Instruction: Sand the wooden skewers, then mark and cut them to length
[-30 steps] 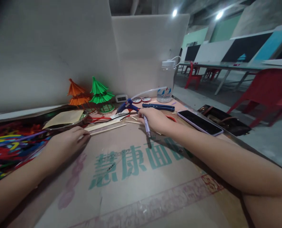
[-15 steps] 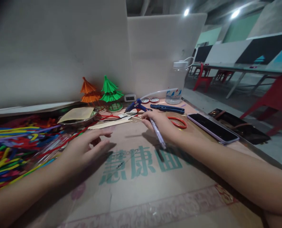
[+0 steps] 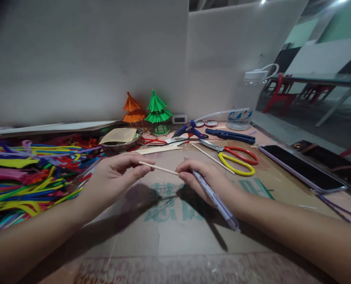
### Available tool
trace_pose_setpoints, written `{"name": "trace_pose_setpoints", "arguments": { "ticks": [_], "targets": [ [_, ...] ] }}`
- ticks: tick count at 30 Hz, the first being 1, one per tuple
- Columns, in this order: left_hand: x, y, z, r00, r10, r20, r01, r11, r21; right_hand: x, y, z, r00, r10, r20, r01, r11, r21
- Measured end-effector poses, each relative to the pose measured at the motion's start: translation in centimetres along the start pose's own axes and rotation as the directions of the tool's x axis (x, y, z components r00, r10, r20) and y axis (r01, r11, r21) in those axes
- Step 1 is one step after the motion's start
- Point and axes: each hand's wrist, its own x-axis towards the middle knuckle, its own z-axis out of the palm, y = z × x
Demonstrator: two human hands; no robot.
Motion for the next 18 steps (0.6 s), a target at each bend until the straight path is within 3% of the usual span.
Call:
{"name": "trace_pose_setpoints", "arguments": {
  "ticks": [4,9,11,13,15,18],
  "targets": [
    [0.1,-0.1,-0.1,0.995,-0.052,-0.082,0.041,0.991,-0.125,0.0,-0.2,0.1,0.999,-0.013,0.029,0.013,1.000,0.011],
    [0.9,-0.1,-0.5,0.959,-0.174,-0.224,0.049,0.879,-0.474,0.0,0.2,0.0,0.998,-0.009,0.054,0.006,0.999,0.046],
    [1.0,-0.1,-0.6,0.953,-0.179,-0.244,0.046,0.883,-0.468,-0.1,0.6,0.1,0.999,0.018,0.042,-0.021,0.997,0.071],
    [0.7,-0.1,-0.5,0.975,-0.079,-0.206,0.019,0.960,-0.280,-0.2,1.0,0.2,0.999,0.042,0.027,-0.045,0.993,0.113],
    [0.1,-0.3,-0.1,0.997,0.066,-0.029,-0.065,0.997,0.047,-0.2,1.3,0.3,0.998,0.044,0.046,-0.050,0.986,0.157],
    [-1.4,-1.3,0.9,0.934,0.163,0.319,-0.296,0.853,0.429,-0.3,1.1,0.3,0.995,-0.005,0.100,-0.007,0.993,0.121]
  ]
}}
